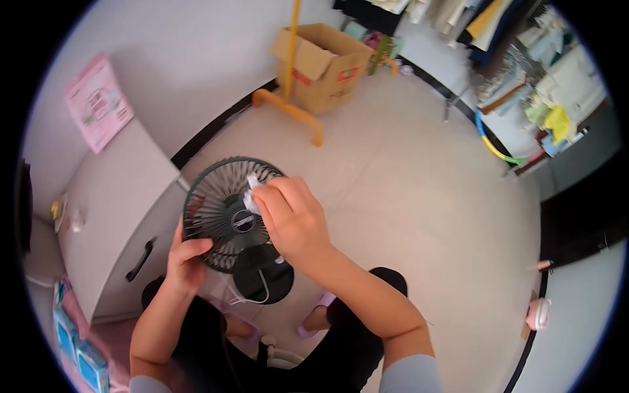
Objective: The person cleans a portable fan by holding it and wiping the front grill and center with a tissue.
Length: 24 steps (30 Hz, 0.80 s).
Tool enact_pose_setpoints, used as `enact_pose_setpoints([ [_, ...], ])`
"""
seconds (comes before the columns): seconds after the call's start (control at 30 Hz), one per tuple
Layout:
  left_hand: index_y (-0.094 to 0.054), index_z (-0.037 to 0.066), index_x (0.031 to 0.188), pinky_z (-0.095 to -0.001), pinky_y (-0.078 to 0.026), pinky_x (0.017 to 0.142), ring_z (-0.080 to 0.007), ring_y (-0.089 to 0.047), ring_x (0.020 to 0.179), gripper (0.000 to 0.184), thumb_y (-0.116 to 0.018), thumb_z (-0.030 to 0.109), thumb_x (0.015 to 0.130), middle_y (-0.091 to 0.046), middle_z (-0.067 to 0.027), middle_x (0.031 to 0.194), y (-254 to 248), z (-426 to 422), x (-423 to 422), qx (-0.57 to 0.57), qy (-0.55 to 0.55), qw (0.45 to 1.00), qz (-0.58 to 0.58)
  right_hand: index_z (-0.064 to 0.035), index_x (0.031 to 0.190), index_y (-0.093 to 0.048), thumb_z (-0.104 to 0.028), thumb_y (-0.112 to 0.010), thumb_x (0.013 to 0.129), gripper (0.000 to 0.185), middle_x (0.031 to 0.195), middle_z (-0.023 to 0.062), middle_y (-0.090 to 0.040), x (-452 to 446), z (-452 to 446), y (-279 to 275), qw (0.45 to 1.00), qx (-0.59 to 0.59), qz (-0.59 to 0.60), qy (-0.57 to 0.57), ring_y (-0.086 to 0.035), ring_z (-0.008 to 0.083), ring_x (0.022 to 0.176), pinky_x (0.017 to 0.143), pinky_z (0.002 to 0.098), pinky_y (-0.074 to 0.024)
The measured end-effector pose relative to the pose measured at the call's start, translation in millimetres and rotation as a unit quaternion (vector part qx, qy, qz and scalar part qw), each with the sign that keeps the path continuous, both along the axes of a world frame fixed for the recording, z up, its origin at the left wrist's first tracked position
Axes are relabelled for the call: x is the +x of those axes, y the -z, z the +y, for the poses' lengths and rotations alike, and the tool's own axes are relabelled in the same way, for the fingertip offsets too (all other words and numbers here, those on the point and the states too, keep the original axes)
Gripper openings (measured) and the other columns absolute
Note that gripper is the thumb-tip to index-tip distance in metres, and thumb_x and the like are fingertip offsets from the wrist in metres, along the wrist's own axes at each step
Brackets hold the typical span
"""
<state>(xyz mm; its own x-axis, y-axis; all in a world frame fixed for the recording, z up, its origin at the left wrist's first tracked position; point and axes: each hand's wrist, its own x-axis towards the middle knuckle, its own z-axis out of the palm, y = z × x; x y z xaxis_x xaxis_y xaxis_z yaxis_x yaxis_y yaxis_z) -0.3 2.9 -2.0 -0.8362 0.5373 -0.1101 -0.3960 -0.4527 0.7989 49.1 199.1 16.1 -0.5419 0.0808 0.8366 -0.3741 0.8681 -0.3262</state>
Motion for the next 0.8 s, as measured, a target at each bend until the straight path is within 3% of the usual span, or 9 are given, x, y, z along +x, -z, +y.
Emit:
enact_pose_setpoints([
  [0.13, -0.042, 0.002, 0.135, -0.0329, -0.036, 0.103, -0.021, -0.053, 0.117, 0.073, -0.065, -0.003, 0.065, -0.057, -0.0078, 0.123, -3, 0, -2, -0.005, -0.005, 1.0, 0.003, -0.0033, 0.088, -0.066, 0.004, -0.071, 0.076, 0.015, 0.086, 0.0115, -0.061, 2, -4, 3, 0.999, 0.026, -0.025, -0.031, -0.06, 0.0271, 0.076, 0.064, 0.0343, -0.0496],
  [0.23, -0.042, 0.002, 0.136, -0.0323, -0.036, 0.102, -0.0202, -0.053, 0.117, 0.075, -0.064, -0.003, 0.064, -0.057, -0.0077, 0.123, -5, 1, 0, 0.001, 0.029, 1.0, 0.004, -0.0045, 0.095, -0.064, 0.0, -0.07, 0.078, 0.018, 0.093, 0.0097, -0.06, -4, 16, -2, 0.999, -0.006, -0.02, 0.037, -0.06, 0.0281, 0.08, 0.066, 0.0358, -0.0503],
  [0.33, -0.041, 0.003, 0.136, -0.0324, -0.037, 0.102, -0.0204, -0.054, 0.116, 0.075, -0.064, -0.003, 0.064, -0.057, -0.008, 0.123, -1, 1, -2, 0.004, 0.035, 0.999, 0.0, -0.0044, 0.095, -0.064, 0.0, -0.071, 0.078, 0.02, 0.094, 0.0093, -0.061, -6, 16, -3, 0.999, -0.033, -0.017, 0.035, -0.059, 0.0271, 0.081, 0.067, 0.0355, -0.0501],
  [0.57, -0.042, 0.003, 0.136, -0.0326, -0.037, 0.102, -0.0208, -0.054, 0.115, 0.075, -0.065, -0.002, 0.064, -0.058, -0.0079, 0.121, -2, 2, -5, 0.016, 0.02, 1.0, -0.004, 0.0031, 0.101, -0.068, 0.004, -0.071, 0.077, 0.025, 0.108, 0.0083, -0.066, -6, 12, -4, 0.998, 0.055, 0.003, 0.023, -0.06, 0.0253, 0.084, 0.069, 0.0325, -0.0511],
  [0.8, -0.042, 0.003, 0.135, -0.0326, -0.037, 0.102, -0.0208, -0.054, 0.116, 0.074, -0.064, -0.002, 0.064, -0.059, -0.0081, 0.121, -1, -4, -4, 0.031, -0.012, 0.999, -0.011, 0.0017, 0.096, -0.07, 0.007, -0.07, 0.074, 0.023, 0.098, 0.011, -0.067, 3, -14, 7, 0.992, 0.122, 0.038, 0.008, -0.062, 0.0258, 0.084, 0.07, 0.033, -0.051],
])
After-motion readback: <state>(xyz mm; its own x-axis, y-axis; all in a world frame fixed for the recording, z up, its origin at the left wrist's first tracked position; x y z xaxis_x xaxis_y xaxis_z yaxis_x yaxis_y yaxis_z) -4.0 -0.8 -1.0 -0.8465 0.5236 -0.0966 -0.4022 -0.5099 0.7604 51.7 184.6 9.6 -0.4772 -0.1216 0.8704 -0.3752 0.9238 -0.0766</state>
